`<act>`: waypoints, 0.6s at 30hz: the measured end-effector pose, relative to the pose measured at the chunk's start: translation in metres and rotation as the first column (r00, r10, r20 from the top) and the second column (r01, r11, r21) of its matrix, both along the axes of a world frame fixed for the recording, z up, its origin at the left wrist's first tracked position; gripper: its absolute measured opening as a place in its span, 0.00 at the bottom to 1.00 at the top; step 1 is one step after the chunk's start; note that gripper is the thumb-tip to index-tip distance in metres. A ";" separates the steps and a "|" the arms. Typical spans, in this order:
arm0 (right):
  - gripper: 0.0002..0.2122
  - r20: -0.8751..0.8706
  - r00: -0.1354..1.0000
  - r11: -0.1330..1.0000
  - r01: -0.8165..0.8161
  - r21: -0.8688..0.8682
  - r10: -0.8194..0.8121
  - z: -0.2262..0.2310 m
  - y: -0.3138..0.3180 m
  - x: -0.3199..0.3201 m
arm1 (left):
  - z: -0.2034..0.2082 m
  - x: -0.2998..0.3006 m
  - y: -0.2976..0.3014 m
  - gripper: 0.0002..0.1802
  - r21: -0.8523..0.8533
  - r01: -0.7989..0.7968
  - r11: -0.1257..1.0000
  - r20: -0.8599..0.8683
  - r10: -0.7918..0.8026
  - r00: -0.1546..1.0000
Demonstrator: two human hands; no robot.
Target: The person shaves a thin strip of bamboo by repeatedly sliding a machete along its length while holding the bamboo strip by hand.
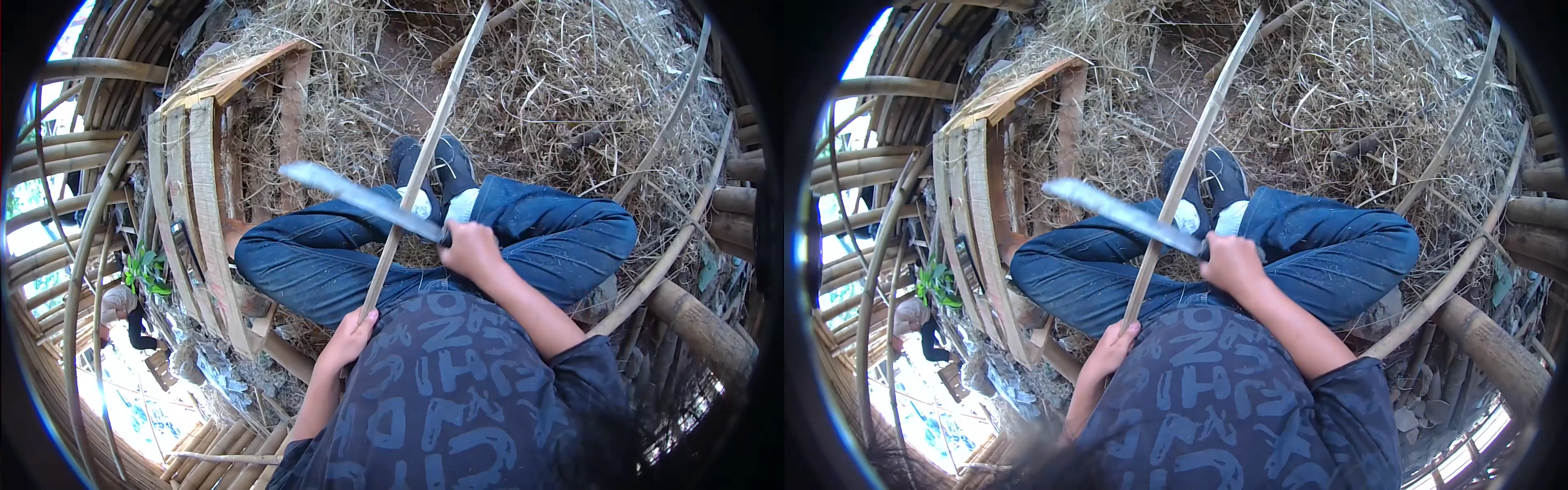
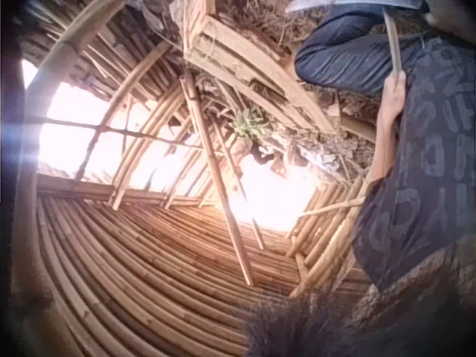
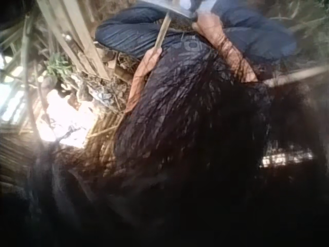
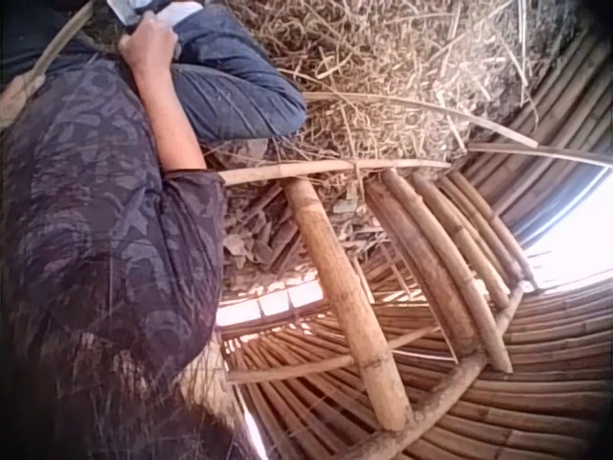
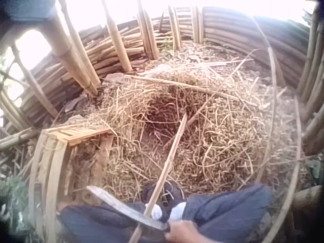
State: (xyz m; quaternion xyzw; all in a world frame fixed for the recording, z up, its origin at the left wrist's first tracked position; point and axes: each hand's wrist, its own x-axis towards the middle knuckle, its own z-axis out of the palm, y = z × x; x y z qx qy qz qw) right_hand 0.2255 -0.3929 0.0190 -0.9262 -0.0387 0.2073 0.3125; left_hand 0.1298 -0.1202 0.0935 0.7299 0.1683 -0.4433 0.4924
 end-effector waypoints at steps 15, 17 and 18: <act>0.11 0.082 0.997 0.894 0.048 -0.446 -0.012 -0.011 -0.098 0.105 | 0.055 -0.049 0.053 0.14 0.030 -0.107 0.994 -0.249 0.111 0.962; 0.12 0.043 0.958 0.815 0.265 -0.515 -0.284 -0.024 -0.139 0.146 | 0.076 -0.087 0.078 0.14 0.037 -0.193 0.981 -0.291 0.195 0.937; 0.12 0.022 0.932 0.777 0.314 -0.545 -0.362 -0.015 -0.153 0.161 | 0.082 -0.099 0.083 0.14 0.039 -0.244 0.969 -0.311 0.244 0.919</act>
